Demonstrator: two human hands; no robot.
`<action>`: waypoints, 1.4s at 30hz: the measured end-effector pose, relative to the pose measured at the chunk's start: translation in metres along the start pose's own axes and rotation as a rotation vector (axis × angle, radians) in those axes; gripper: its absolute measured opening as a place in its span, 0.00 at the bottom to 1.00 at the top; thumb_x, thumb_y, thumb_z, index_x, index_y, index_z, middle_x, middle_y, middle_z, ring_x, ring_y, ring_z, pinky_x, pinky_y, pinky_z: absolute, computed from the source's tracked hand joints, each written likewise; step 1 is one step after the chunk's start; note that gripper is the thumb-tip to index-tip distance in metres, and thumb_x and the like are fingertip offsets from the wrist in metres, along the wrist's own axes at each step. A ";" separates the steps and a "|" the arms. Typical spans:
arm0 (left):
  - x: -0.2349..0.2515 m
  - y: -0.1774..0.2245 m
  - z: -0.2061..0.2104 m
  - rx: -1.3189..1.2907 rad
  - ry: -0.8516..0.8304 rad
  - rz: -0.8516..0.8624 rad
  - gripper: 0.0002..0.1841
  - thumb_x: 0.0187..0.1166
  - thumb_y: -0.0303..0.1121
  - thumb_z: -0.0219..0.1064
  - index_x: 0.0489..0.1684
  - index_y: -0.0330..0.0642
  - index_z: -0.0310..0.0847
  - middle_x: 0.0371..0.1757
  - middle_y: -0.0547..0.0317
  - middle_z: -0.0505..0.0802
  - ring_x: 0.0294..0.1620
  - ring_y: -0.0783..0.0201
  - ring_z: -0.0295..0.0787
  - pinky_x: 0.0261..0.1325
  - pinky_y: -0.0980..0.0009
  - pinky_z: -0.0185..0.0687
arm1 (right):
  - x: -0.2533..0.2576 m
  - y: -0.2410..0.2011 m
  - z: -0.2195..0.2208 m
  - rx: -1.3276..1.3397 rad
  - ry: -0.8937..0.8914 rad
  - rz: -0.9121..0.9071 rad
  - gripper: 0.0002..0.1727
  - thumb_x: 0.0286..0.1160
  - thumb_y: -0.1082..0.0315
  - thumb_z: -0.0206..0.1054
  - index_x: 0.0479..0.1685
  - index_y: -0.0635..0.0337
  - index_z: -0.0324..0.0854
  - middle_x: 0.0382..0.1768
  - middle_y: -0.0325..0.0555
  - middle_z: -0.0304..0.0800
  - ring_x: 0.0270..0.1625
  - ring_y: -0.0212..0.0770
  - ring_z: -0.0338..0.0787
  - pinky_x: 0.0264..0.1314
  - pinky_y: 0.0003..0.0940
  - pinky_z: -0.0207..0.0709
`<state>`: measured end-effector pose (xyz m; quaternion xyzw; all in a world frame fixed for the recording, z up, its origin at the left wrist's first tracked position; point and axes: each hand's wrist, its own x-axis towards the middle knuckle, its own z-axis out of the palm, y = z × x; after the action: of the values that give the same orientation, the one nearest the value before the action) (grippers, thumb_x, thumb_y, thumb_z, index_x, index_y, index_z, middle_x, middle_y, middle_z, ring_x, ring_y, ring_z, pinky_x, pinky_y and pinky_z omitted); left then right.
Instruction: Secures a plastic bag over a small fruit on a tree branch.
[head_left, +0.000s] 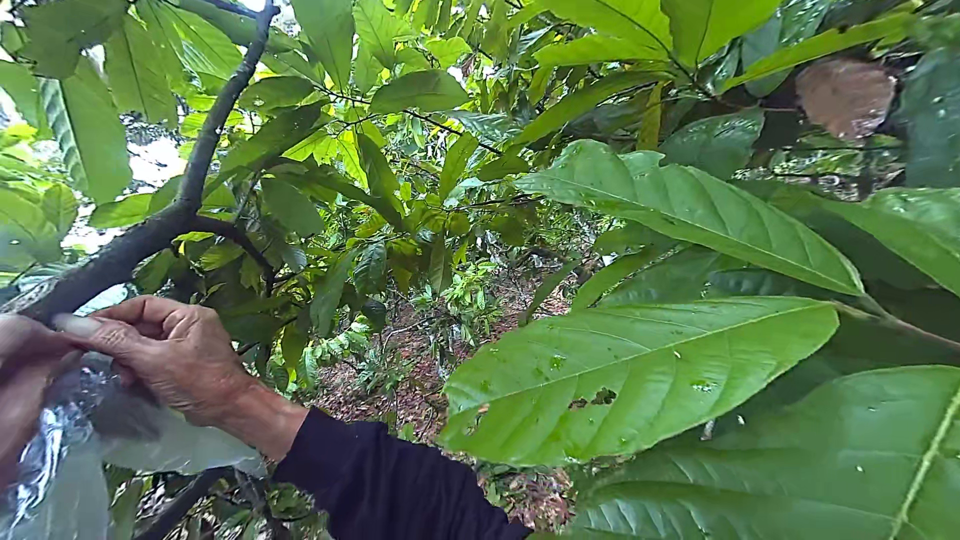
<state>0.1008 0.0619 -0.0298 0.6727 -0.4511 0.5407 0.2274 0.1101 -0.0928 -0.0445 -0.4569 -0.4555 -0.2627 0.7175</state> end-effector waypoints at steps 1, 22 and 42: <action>-0.002 -0.034 -0.005 0.184 -0.018 0.272 0.13 0.87 0.29 0.56 0.45 0.28 0.84 0.42 0.46 0.90 0.45 0.61 0.90 0.47 0.67 0.86 | -0.001 -0.001 0.001 -0.014 0.000 0.001 0.08 0.84 0.76 0.64 0.48 0.75 0.84 0.21 0.47 0.82 0.18 0.27 0.73 0.22 0.21 0.71; -0.009 0.093 -0.030 0.696 -0.215 -0.121 0.03 0.75 0.21 0.69 0.33 0.38 0.85 0.34 0.46 0.88 0.39 0.45 0.88 0.41 0.50 0.82 | -0.029 0.026 -0.013 -0.105 -0.231 -0.174 0.15 0.87 0.71 0.61 0.68 0.58 0.82 0.49 0.38 0.91 0.35 0.24 0.85 0.35 0.17 0.80; -0.005 0.097 -0.040 -0.072 -0.026 -0.768 0.11 0.84 0.30 0.65 0.33 0.37 0.89 0.12 0.59 0.77 0.06 0.69 0.62 0.09 0.76 0.56 | -0.040 0.027 -0.008 -0.169 -0.073 -0.237 0.13 0.89 0.65 0.61 0.67 0.53 0.78 0.44 0.36 0.86 0.23 0.25 0.75 0.21 0.17 0.69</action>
<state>-0.0027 0.0484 -0.0395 0.7911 -0.1876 0.3913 0.4310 0.1164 -0.0894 -0.0926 -0.4680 -0.5081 -0.3661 0.6236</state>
